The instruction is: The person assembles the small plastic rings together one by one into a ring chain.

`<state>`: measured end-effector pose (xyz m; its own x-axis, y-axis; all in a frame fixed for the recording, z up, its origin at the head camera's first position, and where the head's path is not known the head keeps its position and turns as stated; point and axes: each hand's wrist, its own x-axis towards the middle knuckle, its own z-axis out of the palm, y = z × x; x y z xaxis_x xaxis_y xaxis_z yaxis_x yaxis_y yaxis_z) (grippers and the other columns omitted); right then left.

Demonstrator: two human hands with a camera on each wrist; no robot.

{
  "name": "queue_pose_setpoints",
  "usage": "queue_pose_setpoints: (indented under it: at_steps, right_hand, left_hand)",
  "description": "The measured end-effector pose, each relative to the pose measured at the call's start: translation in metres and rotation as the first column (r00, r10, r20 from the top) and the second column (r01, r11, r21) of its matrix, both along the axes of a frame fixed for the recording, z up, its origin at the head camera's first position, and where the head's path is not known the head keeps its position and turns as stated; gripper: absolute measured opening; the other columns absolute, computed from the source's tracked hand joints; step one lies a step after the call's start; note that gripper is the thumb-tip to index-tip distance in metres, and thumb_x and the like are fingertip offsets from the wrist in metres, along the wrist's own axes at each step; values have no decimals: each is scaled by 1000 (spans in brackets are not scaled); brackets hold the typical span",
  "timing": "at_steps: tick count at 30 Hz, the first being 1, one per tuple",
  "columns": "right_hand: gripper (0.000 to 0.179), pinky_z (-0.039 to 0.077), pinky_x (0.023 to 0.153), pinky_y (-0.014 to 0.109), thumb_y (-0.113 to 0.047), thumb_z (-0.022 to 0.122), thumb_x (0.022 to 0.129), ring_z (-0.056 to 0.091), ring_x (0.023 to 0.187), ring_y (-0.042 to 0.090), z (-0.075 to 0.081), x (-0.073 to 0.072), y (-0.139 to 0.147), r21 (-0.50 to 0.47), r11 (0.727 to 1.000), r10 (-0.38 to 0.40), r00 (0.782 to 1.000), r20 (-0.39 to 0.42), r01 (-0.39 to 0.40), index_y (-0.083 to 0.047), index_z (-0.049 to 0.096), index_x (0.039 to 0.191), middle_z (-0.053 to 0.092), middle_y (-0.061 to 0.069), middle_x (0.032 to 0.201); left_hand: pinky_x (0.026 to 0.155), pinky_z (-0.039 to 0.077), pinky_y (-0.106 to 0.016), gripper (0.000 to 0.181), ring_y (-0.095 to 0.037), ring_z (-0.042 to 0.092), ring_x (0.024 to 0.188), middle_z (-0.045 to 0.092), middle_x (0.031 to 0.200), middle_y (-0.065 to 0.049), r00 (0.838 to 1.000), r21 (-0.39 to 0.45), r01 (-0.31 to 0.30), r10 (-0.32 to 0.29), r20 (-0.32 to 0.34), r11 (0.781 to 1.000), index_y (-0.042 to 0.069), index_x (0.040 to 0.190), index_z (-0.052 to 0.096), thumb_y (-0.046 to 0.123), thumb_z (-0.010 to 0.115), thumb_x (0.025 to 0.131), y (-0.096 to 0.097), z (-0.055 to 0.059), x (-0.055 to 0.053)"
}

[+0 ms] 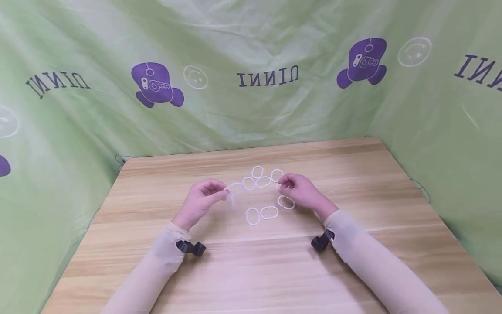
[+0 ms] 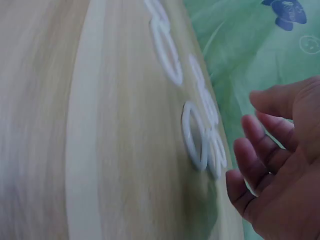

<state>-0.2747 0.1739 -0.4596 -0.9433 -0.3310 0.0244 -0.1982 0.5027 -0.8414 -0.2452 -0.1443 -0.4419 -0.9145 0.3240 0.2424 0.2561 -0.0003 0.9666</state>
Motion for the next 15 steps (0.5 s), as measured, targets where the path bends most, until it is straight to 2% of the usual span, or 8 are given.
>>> queue_pose_setpoints:
  at_steps: [4, 8, 15]
  right_hand:
    - [23, 49, 79, 35, -7, 71, 86, 58, 86, 20, -3, -5, 3, 132, 989, 66, 997, -30, -61, 1, 65, 107, 64, 5, 90]
    - [18, 48, 80, 37, -14, 76, 85, 59, 83, 16, -4, -7, 3, 245, 963, 130, 990, -58, -112, -6, 69, 100, 65, -1, 87]
    - [10, 48, 82, 42, -12, 75, 86, 60, 85, 16, -3, -12, 1, 360, 913, 228, 971, -67, -190, -10, 72, 96, 68, -2, 89]
  left_hand:
    - [78, 57, -32, 22, -17, 66, 83, 70, 93, -8, 1000, -6, -14, 14, -1, 1000, -10, 104, 65, 1, 73, 86, -4, 1, 0]
    - [78, 57, -32, 20, -17, 65, 82, 70, 93, -9, 1000, -5, -4, 4, 5, 1000, -7, 103, 67, 1, 73, 86, -6, 2, 0]
    - [76, 56, -27, 22, -16, 65, 81, 69, 93, -11, 1000, -23, 25, -25, 11, 999, -8, 104, 67, 3, 74, 87, -2, 0, 0]
